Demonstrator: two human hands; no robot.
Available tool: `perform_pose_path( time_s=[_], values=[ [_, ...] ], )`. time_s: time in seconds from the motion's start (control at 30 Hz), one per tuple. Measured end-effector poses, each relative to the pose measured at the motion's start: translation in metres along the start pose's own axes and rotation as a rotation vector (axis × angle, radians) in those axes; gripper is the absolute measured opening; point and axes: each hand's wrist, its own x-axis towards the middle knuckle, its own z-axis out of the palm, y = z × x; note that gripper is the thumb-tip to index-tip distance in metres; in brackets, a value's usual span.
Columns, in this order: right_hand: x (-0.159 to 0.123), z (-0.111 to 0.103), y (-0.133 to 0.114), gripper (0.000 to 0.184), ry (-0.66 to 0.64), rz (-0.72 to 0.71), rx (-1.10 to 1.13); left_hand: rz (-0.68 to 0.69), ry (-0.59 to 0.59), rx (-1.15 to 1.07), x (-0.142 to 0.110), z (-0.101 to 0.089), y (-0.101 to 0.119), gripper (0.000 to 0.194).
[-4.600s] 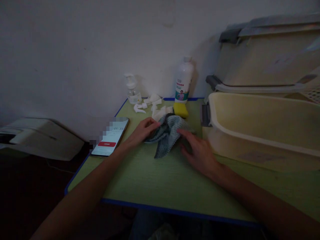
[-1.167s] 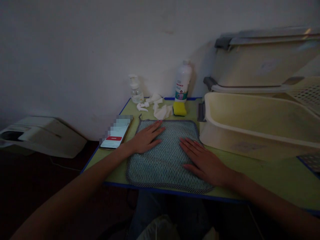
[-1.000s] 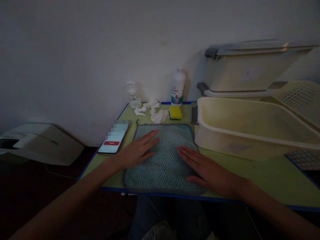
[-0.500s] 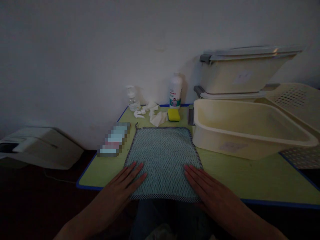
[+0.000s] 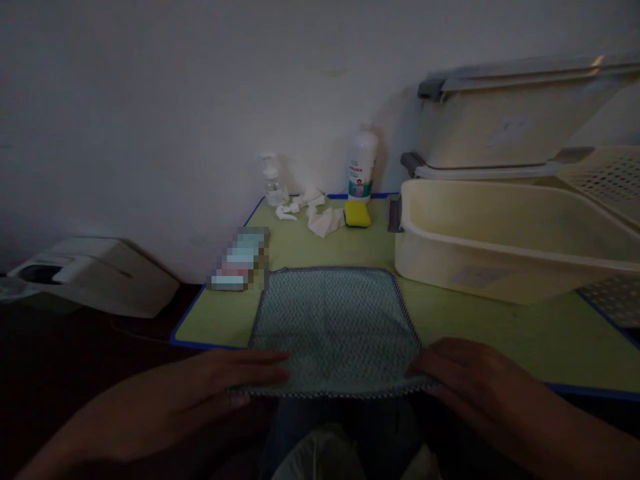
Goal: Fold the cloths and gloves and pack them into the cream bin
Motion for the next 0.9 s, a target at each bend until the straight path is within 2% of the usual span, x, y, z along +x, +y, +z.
perform_pose_path(
  time_s=[0.03, 0.07, 0.17, 0.27, 0.4, 0.5, 0.7, 0.9],
  values=[
    [0.008, -0.003, 0.001, 0.036, 0.002, 0.047, 0.048, -0.018, -0.053, -0.065, 0.005, -0.010, 0.001, 0.038],
    [0.016, -0.005, 0.003, 0.036, 0.010, 0.088, 0.096, -0.050, -0.053, -0.117, 0.011, -0.018, 0.000, 0.037],
    [0.042, -0.004, 0.015, 0.033, 0.045, 0.151, 0.204, -0.135, 0.048, -0.163, 0.034, -0.029, -0.015, 0.037],
    [0.064, 0.008, 0.035, 0.029, 0.036, 0.226, 0.147, -0.187, 0.146, -0.100, 0.060, -0.026, -0.039, 0.036],
    [0.083, 0.029, 0.057, 0.028, 0.027, 0.301, -0.051, -0.246, 0.166, -0.030, 0.087, -0.018, -0.059, 0.029],
    [0.092, 0.037, 0.064, 0.024, 0.029, 0.337, -0.130, -0.317, 0.241, 0.011, 0.100, -0.015, -0.062, 0.023],
    [0.099, 0.044, 0.070, 0.018, 0.055, 0.381, -0.155, -0.396, 0.360, 0.017, 0.119, -0.007, -0.063, 0.009],
    [0.101, 0.048, 0.070, 0.009, 0.057, 0.404, -0.213, -0.431, 0.383, 0.077, 0.129, -0.003, -0.065, 0.009]
  ],
)
